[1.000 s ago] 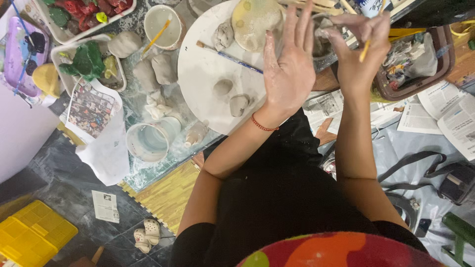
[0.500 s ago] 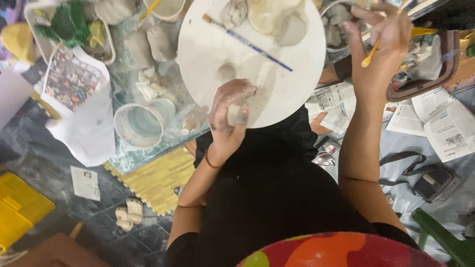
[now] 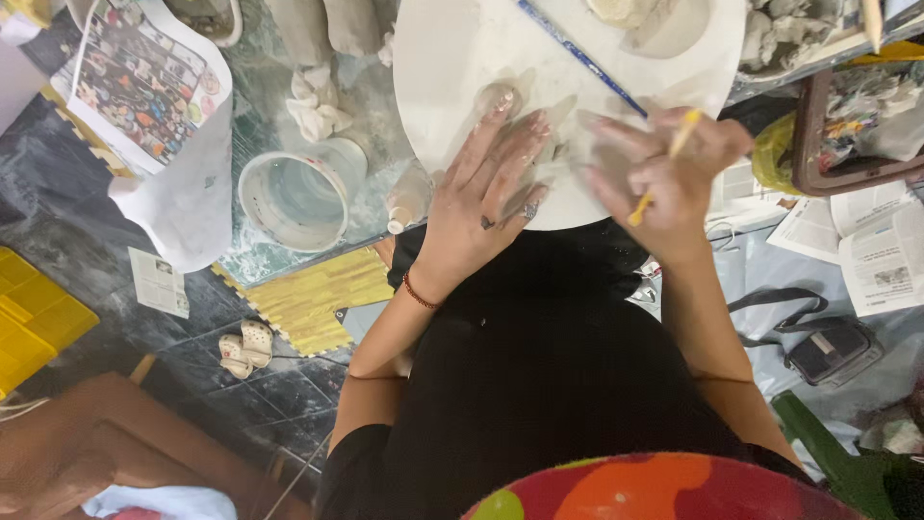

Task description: The person rolls a small piece of clay between their palms to form a ball, then uses a pencil to carve details into a heart-shaped clay piece on a white board. They repeat the rolling and carving steps on another clay piece.

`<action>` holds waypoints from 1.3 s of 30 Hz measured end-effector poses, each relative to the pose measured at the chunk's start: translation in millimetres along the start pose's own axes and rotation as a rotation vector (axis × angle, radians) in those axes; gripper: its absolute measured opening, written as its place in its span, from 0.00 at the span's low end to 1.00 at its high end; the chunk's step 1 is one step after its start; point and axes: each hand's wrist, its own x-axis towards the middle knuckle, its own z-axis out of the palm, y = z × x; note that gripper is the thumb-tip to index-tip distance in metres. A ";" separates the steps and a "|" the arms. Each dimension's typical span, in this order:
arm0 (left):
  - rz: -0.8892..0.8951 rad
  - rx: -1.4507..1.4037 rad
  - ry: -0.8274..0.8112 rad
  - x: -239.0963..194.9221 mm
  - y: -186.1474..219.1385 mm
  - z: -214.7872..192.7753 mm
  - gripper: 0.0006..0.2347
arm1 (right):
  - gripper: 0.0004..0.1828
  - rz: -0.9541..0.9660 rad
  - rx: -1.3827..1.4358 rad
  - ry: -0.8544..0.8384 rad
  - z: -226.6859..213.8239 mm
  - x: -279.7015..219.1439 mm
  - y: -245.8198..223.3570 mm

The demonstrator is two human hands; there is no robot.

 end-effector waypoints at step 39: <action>-0.030 0.219 0.254 2.2 1.3 54.4 0.34 | 0.11 0.527 0.691 0.228 -11.9 -29.5 -22.7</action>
